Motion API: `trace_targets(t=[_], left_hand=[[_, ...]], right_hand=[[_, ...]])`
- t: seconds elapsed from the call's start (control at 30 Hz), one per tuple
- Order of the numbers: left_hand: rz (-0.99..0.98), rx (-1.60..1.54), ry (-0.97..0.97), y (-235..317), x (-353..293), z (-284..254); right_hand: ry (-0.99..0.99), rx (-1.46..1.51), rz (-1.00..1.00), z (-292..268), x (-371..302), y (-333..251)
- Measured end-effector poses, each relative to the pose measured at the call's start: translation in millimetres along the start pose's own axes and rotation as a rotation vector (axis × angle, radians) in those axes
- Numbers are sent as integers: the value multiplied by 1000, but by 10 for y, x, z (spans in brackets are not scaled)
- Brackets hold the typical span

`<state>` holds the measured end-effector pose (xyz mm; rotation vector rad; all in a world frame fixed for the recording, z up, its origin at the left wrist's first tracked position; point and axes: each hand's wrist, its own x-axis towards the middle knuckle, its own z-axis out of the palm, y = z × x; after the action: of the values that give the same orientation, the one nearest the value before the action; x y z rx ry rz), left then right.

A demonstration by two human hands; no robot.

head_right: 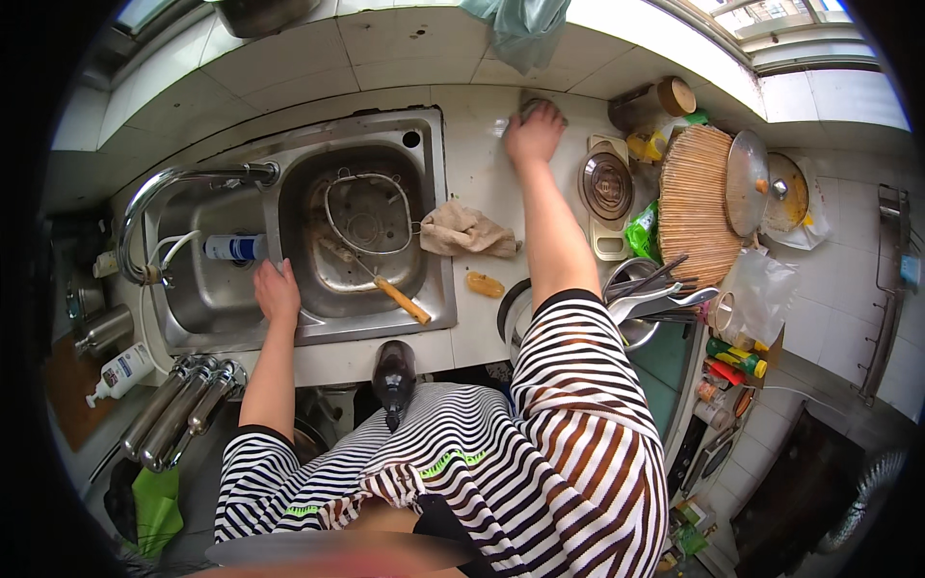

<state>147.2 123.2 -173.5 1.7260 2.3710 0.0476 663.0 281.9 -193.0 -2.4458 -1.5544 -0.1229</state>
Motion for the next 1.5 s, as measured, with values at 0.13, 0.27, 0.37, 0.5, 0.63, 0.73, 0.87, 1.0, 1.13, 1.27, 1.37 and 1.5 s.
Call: trace_targets(t=[0.13, 0.27, 0.37, 0.5, 0.63, 0.73, 0.87, 1.0, 1.13, 1.27, 1.37, 1.5], left_hand=[[-35, -8, -15, 36, -6, -56], [-23, -28, -9, 54, 33, -33], [-32, -60, 24, -28, -1, 24], [-10, -185, 215, -126, -14, 216], [73, -726, 437, 37, -84, -91], [-62, -1560, 226, 139, -54, -346], [-464, -2070, 190, -138, 155, -659], [-726, -2228, 283, -758, 557, -521], [-814, -2209, 269, -821, 816, -603], [-914, -2152, 143, -701, 1107, -775], [-923, -2138, 77, -729, 1295, -740], [-974, -2112, 36, -727, 1499, -746]], right_hand=[[-21, 354, -237, -101, -492, -584], [-161, 614, -183, -446, -701, -416], [-374, 827, 183, -871, -783, -671], [-510, 1116, 39, -1142, -1060, -1282], [-614, 1092, -282, -1604, -1810, -2501], [-613, 975, -675, -1400, -2349, -3216], [-1368, 1154, -307, -984, -2598, -3759], [-899, 1401, -222, -883, -2255, -4306], [-900, 1554, 115, -557, -1738, -4854], [-876, 1451, 90, -379, -1411, -5166], [-795, 1454, 197, -427, -1388, -5271], [-733, 1479, 34, -436, -1551, -5075]])
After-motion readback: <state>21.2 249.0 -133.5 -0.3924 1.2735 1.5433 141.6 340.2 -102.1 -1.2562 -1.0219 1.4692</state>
